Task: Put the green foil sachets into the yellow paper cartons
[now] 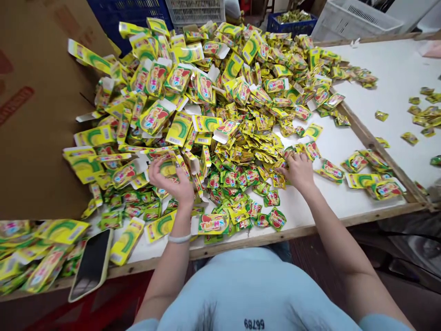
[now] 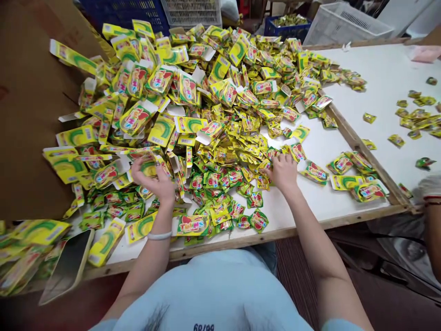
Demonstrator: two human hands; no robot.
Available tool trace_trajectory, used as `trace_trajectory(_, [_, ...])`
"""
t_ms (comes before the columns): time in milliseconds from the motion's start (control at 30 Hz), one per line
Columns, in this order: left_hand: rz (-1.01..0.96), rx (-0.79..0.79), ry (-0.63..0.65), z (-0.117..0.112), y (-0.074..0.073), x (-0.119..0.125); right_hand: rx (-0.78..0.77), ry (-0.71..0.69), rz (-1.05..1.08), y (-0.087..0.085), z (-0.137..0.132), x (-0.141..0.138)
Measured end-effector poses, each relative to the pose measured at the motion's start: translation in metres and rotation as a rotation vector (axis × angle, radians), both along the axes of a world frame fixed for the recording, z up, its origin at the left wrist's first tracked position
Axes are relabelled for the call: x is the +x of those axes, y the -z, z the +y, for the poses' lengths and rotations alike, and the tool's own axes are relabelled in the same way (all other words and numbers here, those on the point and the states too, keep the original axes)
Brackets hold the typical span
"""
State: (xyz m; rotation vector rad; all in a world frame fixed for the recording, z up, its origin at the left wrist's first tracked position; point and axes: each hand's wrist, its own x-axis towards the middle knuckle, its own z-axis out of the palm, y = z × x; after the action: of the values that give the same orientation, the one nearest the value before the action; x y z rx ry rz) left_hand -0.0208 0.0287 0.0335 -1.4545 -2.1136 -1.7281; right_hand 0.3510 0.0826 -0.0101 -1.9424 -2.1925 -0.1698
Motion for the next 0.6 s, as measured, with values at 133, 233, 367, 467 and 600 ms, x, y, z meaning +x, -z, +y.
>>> trace_trajectory(133, [0.231, 0.043, 0.373, -0.053, -0.026, 0.023, 0.038, -0.012, 0.158, -0.010, -0.016, -0.020])
trace_trajectory(233, [0.365, -0.399, 0.763, -0.085, -0.024, 0.051, 0.079, 0.037, 0.701, -0.014, -0.034, -0.021])
trace_trajectory(367, [0.581, -0.790, 0.832, -0.093, 0.001, 0.070, 0.041, 0.146, 1.187, -0.010, -0.066, -0.023])
trace_trajectory(467, [0.665, -0.803, 0.718, -0.082, 0.009, 0.071, -0.180, 0.123, 1.443, -0.008, -0.093, -0.026])
trace_trajectory(600, [0.677, -0.661, 0.675, -0.076, 0.004, 0.074, -0.592, 0.042, 1.530, -0.004, -0.117, -0.034])
